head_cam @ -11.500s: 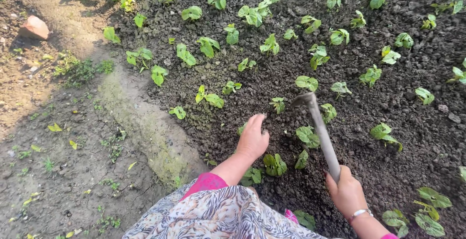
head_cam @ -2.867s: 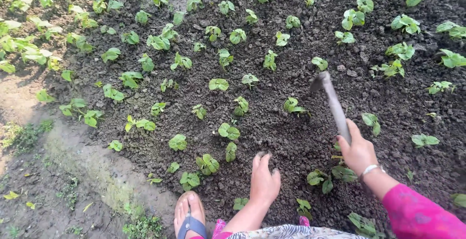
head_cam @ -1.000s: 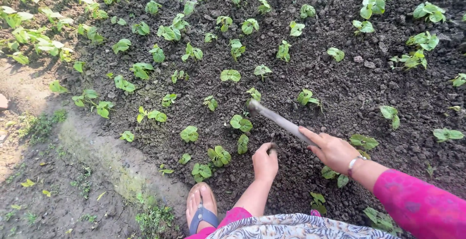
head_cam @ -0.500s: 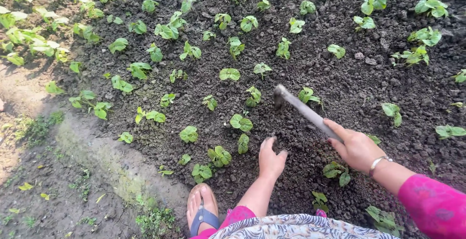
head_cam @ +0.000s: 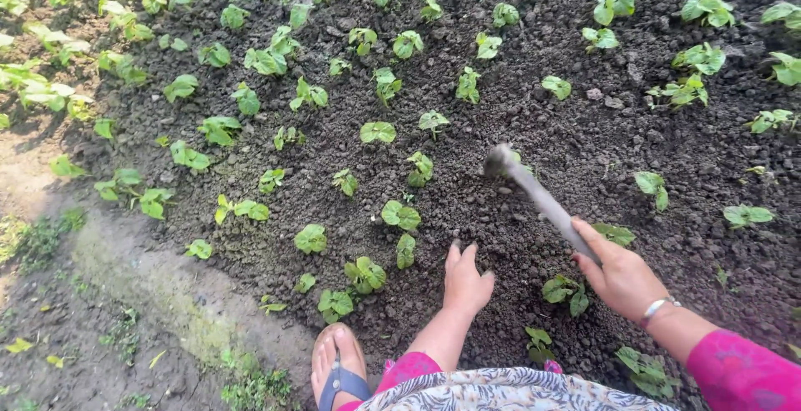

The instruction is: Loosening soil around young plants using a hand hoe in a garden bed

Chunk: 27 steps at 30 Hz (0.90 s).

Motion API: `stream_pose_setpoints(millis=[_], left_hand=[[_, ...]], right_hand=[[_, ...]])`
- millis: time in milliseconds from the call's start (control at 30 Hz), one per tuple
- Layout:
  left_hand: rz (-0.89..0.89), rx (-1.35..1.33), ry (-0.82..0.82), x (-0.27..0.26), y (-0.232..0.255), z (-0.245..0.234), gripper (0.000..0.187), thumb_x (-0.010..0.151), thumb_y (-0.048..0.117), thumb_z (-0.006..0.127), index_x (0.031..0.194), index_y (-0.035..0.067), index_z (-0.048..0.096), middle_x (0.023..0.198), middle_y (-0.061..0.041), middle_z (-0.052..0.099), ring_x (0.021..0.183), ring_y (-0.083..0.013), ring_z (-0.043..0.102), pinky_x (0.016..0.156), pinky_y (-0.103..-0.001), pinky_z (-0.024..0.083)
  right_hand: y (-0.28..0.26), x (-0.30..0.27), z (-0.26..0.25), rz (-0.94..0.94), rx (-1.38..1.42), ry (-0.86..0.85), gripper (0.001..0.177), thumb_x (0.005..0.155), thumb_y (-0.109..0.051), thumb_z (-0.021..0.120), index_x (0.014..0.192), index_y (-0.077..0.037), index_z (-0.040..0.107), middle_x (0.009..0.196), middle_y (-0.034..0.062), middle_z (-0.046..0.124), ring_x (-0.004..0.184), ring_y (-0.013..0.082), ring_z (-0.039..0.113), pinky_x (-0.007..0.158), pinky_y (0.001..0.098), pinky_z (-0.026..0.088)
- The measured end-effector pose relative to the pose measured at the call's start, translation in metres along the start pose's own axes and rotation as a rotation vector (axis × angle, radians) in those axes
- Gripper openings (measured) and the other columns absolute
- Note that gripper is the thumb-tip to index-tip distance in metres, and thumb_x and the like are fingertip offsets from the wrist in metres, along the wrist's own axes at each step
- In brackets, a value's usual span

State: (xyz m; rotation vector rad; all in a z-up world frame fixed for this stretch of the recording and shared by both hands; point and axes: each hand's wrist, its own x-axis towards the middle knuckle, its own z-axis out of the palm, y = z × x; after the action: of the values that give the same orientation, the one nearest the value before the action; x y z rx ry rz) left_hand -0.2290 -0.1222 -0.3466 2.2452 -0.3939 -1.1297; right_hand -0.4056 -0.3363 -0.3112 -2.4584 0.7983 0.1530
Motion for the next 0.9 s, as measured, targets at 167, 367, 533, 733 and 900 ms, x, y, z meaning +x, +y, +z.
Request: stream_pose_setpoints(millis=[167,367,533,733,900], left_hand=[[0.039,0.125,-0.006,0.007,-0.008,0.007,0.064,0.091,0.021,0.069,0.15,0.012,0.046,0.167,-0.016,0.021,0.153,-0.0333,0.023,0.124,-0.046,0.026],[-0.05,0.114,-0.01,-0.012,0.003,-0.009,0.06,0.095,0.02,0.068,0.15,0.012,0.045,0.169,-0.014,0.018,0.154,-0.0329,0.02,0.125,-0.049,0.025],[-0.038,0.053,-0.011,-0.008,-0.005,-0.002,0.059,0.095,0.017,0.067,0.149,0.009,0.045,0.17,-0.013,0.013,0.154,-0.0325,0.019,0.126,-0.044,0.025],[-0.046,-0.029,0.031,-0.009,-0.008,-0.002,0.059,0.094,0.014,0.069,0.148,0.007,0.047,0.169,-0.011,0.016,0.154,-0.0286,0.022,0.127,-0.039,0.021],[0.07,0.031,0.122,-0.001,-0.037,0.013,0.055,0.087,-0.002,0.069,0.14,0.002,0.054,0.153,-0.021,0.034,0.14,-0.0386,0.043,0.122,-0.043,0.033]], right_hand=[[-0.014,-0.007,-0.017,0.15,-0.022,-0.137,0.066,0.094,-0.037,0.056,0.157,-0.036,0.037,0.127,0.013,0.069,0.102,0.0358,0.074,0.097,0.045,0.055],[0.007,-0.038,0.002,0.043,0.014,-0.022,0.071,0.091,-0.031,0.059,0.158,-0.029,0.035,0.146,0.0085,0.06,0.107,0.0367,0.073,0.102,0.0487,0.053],[0.028,-0.046,0.01,0.143,-0.042,-0.115,0.068,0.091,-0.038,0.059,0.156,-0.038,0.039,0.124,0.0099,0.074,0.098,0.0335,0.076,0.093,0.0441,0.057],[0.012,-0.036,-0.003,0.013,0.039,0.029,0.069,0.091,-0.031,0.06,0.157,-0.029,0.039,0.152,0.0044,0.056,0.118,0.0317,0.069,0.104,0.0442,0.051],[0.019,-0.034,-0.011,0.121,-0.034,-0.074,0.07,0.091,-0.037,0.059,0.158,-0.035,0.038,0.133,0.0078,0.07,0.099,0.0315,0.076,0.096,0.0439,0.058]])
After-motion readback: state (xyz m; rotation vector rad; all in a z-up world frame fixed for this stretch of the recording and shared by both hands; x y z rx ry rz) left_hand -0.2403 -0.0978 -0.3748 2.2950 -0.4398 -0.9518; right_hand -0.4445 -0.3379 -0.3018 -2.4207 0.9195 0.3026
